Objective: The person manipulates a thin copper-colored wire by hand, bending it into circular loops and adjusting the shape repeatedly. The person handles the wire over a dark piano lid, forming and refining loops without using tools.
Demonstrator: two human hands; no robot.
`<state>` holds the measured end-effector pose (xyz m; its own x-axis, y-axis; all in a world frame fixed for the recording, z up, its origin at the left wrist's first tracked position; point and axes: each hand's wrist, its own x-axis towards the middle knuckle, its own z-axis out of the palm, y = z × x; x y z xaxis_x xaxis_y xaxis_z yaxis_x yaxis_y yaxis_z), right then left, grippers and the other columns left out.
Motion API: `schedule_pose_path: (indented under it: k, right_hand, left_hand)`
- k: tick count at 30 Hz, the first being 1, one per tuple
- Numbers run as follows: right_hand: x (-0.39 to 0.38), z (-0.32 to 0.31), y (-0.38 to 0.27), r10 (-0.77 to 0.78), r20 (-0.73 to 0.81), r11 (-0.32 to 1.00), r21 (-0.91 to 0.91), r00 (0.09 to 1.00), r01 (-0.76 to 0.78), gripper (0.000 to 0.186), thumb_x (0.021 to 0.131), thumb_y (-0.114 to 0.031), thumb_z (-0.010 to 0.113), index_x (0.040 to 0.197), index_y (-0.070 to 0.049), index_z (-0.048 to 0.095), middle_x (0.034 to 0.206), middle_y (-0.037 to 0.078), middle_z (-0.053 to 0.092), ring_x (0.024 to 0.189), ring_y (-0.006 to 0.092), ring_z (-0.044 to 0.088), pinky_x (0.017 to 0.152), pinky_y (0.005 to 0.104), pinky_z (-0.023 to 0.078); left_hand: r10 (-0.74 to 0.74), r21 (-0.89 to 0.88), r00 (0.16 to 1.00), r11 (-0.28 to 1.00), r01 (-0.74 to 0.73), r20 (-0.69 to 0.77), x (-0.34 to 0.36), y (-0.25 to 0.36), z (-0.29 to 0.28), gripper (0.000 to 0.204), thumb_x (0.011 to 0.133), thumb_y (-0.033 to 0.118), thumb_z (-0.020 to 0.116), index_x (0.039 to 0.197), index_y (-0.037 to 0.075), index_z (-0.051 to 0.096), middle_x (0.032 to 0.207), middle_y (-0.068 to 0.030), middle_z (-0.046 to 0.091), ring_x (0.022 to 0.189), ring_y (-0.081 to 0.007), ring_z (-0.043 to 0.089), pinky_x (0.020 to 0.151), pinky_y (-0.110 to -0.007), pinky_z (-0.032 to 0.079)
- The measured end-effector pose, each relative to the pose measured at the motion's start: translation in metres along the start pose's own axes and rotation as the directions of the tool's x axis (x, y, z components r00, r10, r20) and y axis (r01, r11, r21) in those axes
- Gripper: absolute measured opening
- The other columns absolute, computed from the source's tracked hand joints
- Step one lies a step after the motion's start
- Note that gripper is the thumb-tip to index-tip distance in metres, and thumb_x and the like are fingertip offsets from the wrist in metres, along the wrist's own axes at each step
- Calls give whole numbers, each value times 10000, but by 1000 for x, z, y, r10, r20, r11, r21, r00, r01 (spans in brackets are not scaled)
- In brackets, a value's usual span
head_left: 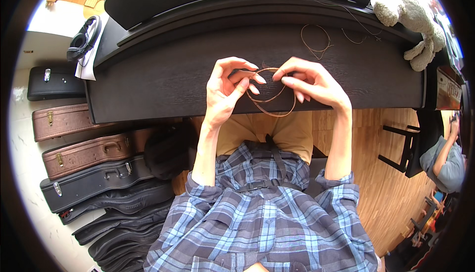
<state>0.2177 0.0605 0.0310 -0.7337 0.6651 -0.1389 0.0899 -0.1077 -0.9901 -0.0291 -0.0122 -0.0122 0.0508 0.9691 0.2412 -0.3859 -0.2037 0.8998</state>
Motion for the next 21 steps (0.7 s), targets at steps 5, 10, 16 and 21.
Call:
schedule_pose_path:
  k: [5,10,16,21]
  right_hand:
    - [-5,-2,14,-97,-331,971,176,939,162,256,1038,-99,610,1286,-40,636,1190,34,680,589,-1,445,536,191,410]
    - [-2,-2,29,-273,-446,919,143,853,369,280,1058,-100,580,1321,-6,580,1121,52,653,722,51,518,664,219,469]
    - [-2,3,30,-329,-494,880,148,805,451,401,997,-13,647,1374,10,514,1338,124,533,987,164,676,843,307,590]
    - [-5,2,28,-280,-510,899,159,813,409,486,969,15,669,1415,29,477,1379,156,506,965,220,706,751,321,670]
  left_hand:
    - [-1,1,998,1000,2,-59,1,1,2,365,976,-95,596,1310,-9,476,1315,-193,561,1065,-292,706,693,-290,627]
    - [-17,-15,997,1000,16,-72,2,1,1,401,972,-79,612,1340,4,472,1358,-199,544,1069,-296,700,644,-270,612]
    - [-21,27,996,999,23,-89,3,1,0,468,971,-50,633,1400,34,464,1453,-220,491,1103,-312,678,695,-296,615]
    - [-48,-76,993,996,40,-107,5,4,1,563,906,-97,693,1396,28,444,1529,-210,398,1220,-352,642,908,-400,647]
